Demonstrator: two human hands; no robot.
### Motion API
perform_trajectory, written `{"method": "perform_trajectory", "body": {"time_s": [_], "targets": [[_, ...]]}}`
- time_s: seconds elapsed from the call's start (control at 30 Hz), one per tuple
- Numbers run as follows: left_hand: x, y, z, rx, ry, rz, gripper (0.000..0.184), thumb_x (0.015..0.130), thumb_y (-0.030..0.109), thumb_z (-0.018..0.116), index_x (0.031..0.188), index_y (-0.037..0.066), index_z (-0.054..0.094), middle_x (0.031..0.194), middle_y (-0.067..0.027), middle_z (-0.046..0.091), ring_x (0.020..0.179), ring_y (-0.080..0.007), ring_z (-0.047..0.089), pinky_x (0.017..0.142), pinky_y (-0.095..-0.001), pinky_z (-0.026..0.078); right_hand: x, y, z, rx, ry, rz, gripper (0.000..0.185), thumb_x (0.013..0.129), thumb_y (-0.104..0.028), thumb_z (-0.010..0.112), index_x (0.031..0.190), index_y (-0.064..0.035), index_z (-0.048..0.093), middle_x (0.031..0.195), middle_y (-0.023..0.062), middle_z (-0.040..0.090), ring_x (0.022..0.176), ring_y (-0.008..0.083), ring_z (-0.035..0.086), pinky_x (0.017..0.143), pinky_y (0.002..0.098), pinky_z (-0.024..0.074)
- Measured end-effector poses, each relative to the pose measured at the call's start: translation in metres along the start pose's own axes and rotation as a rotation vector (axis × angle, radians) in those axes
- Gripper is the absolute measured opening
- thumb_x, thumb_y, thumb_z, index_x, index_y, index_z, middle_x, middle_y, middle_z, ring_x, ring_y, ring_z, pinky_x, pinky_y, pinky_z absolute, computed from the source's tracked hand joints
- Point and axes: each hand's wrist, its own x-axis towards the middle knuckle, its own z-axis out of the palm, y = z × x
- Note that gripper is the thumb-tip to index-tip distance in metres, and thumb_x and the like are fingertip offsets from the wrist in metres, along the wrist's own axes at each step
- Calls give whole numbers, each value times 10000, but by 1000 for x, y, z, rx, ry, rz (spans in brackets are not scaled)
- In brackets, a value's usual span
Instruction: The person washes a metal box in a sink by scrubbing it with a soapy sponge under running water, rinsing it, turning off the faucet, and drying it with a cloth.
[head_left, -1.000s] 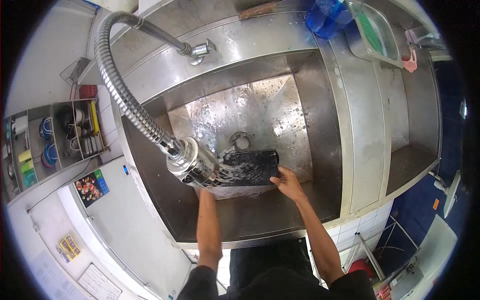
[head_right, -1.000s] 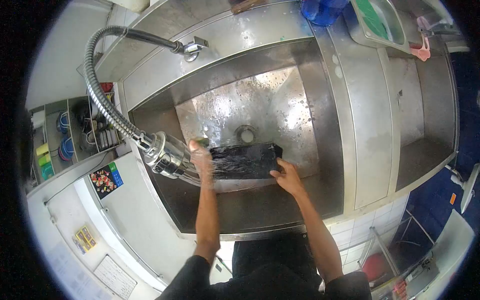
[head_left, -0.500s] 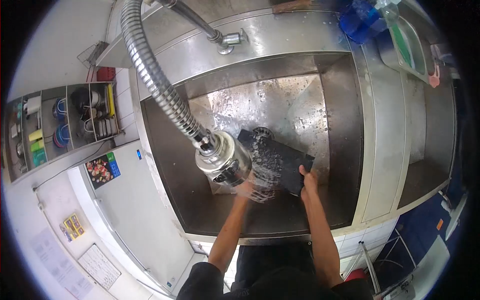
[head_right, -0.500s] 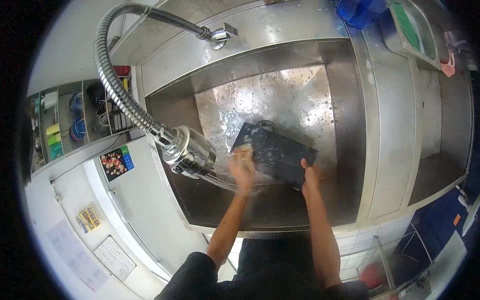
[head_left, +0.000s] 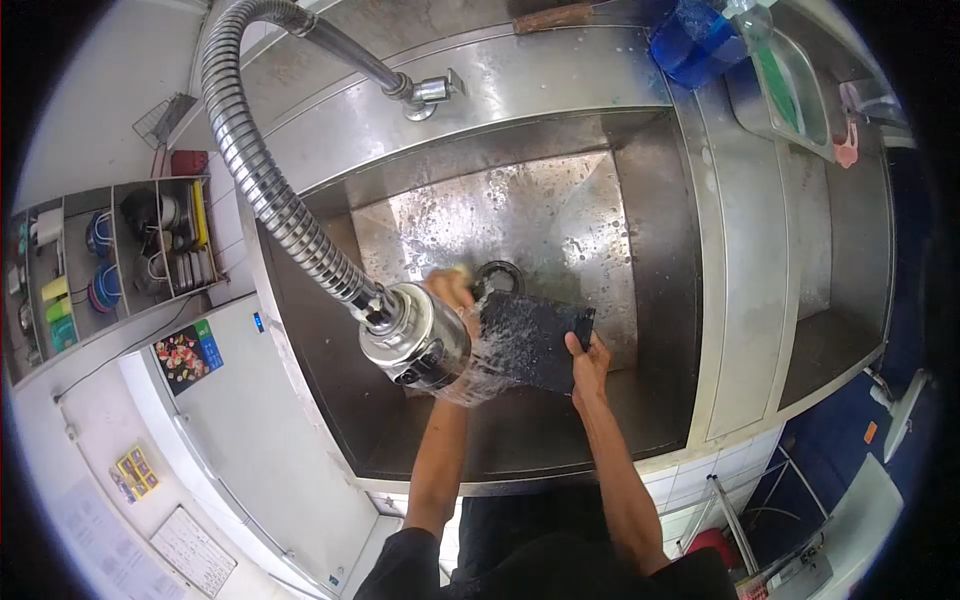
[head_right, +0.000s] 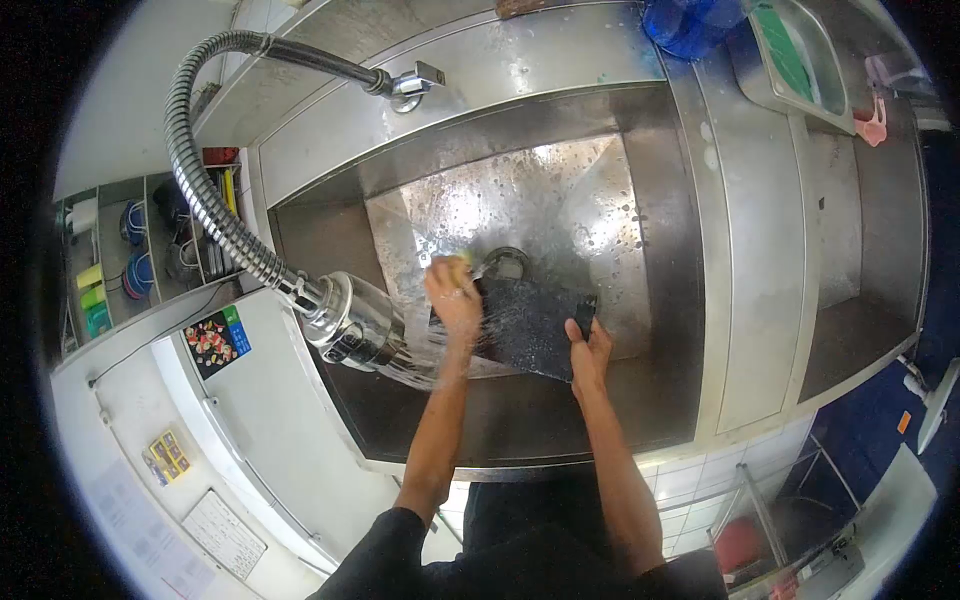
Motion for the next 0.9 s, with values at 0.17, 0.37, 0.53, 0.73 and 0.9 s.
{"method": "perform_trajectory", "body": {"time_s": [0.17,0.37,0.53,0.73,0.9], "targets": [[15,-41,0,20,322,-409,160,900,130,586,884,-28,602,767,-186,604,691,-321,597,664,-431,483,-1,-8,-8,-66,-40,-83,372,900,-265,735,1132,15,656,1035,50,664,992,167,576,911,311,434],[8,-102,-5,-259,410,-577,291,950,186,540,740,-16,558,606,-136,580,536,-276,548,561,-419,434,24,6,-39,-252,-81,29,530,956,-461,611,1218,0,619,1202,60,631,1109,157,548,961,331,419],[-12,-96,-17,-244,405,-587,207,950,180,542,853,-2,563,704,-158,603,623,-317,570,604,-446,435,17,-37,-21,-270,14,132,786,866,-597,642,1283,64,556,1348,203,540,1312,314,443,1122,432,283],[-26,-21,-20,-62,119,-288,165,950,174,544,988,15,569,821,-184,631,726,-366,596,656,-480,436,29,8,-18,-455,-234,212,543,920,-432,662,1255,-6,619,1293,144,595,1220,292,513,1087,450,315],[-74,29,24,225,-499,110,296,848,160,615,1125,57,601,1053,-203,623,1035,-392,580,912,-571,384,51,54,-14,332,-99,413,546,973,-304,596,1421,-20,467,1426,117,498,1329,262,411,1144,432,229]]}}
